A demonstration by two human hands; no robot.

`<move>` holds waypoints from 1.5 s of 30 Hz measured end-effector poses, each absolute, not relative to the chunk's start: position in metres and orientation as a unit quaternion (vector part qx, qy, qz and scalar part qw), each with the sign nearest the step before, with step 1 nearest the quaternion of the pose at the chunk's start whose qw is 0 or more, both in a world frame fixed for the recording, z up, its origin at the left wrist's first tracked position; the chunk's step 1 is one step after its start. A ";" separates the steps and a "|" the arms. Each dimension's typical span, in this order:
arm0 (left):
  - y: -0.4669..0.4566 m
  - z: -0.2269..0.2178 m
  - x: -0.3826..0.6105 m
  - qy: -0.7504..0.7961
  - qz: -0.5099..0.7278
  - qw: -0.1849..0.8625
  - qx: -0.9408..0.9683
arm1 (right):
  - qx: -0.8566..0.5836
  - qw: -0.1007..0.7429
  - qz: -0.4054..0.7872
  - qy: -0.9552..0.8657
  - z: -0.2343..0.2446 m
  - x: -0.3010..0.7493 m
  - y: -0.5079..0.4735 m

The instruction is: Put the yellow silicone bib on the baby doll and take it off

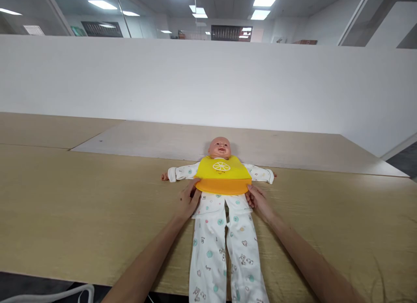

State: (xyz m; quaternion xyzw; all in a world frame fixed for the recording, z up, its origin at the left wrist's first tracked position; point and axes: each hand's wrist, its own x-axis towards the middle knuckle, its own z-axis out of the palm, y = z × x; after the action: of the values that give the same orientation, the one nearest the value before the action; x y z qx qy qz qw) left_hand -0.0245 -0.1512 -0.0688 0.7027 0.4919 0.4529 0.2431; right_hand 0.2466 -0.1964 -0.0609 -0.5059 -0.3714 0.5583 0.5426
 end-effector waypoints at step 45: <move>-0.053 -0.060 -0.133 0.707 0.388 0.138 0.575 | -0.748 0.354 0.023 -0.561 -0.083 0.395 -0.129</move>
State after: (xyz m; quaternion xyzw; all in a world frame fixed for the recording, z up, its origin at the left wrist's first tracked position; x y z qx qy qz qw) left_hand -0.1328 -0.0527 -0.0603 0.5747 0.7071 0.3880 0.1385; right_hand 0.3954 -0.1290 -0.0831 -0.7479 -0.5610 0.0226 0.3543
